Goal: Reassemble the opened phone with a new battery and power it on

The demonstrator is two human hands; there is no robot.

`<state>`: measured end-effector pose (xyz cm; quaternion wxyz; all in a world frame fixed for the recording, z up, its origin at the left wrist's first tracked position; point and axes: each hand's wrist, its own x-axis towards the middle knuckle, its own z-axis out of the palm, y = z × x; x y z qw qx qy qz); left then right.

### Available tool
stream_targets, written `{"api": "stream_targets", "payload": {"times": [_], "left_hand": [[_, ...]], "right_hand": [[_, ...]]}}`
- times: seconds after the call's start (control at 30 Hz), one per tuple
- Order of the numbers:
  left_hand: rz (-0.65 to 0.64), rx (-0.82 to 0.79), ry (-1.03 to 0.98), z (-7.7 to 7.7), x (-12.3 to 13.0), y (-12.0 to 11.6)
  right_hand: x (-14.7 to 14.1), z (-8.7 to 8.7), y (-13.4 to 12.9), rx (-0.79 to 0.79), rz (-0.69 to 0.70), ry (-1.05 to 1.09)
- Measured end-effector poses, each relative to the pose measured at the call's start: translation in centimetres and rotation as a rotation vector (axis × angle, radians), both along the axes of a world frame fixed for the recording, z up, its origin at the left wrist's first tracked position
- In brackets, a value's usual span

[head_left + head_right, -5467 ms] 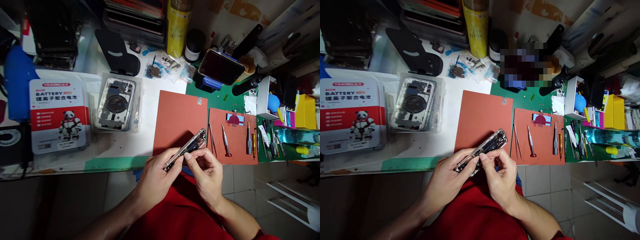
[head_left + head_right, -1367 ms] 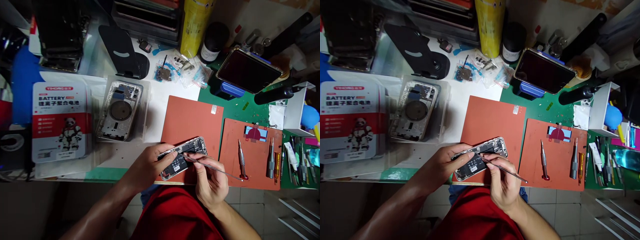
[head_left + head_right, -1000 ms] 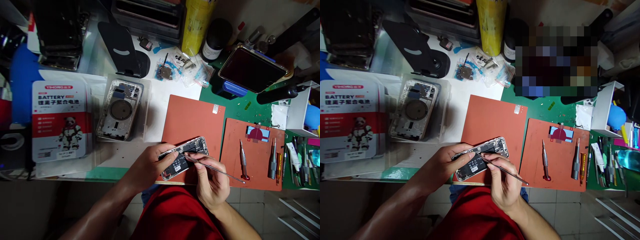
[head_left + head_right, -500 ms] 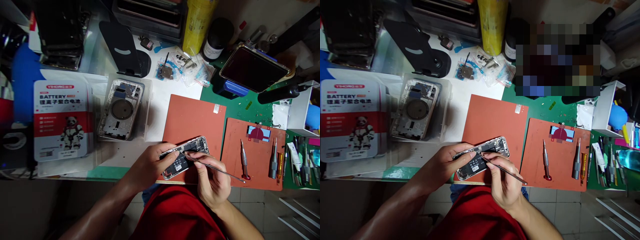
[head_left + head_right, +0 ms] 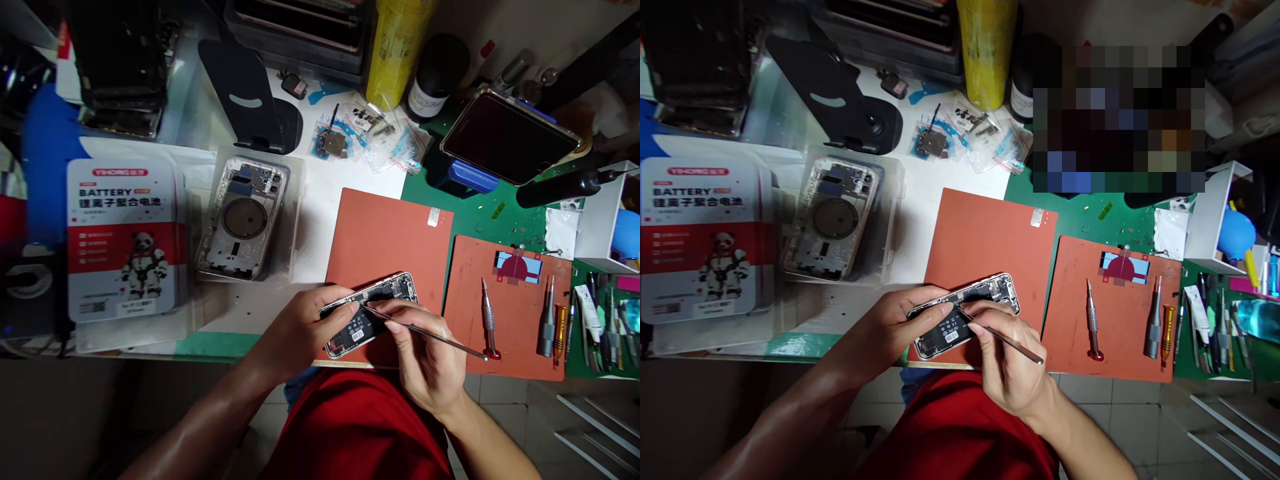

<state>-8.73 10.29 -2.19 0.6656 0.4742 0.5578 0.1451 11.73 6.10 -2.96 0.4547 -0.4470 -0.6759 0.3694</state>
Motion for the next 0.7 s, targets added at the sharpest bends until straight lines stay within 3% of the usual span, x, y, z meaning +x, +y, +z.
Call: {"api": "stream_targets", "payload": {"times": [0.3, 0.7], "left_hand": [[-0.002, 0.004, -0.032, 0.02, -0.07, -0.03], [0.007, 0.009, 0.005, 0.09, 0.03, -0.21]], "right_hand": [[0.72, 0.26, 0.4, -0.012, 0.082, -0.086], [0.87, 0.28, 0.51, -0.024, 0.085, -0.089]]}}
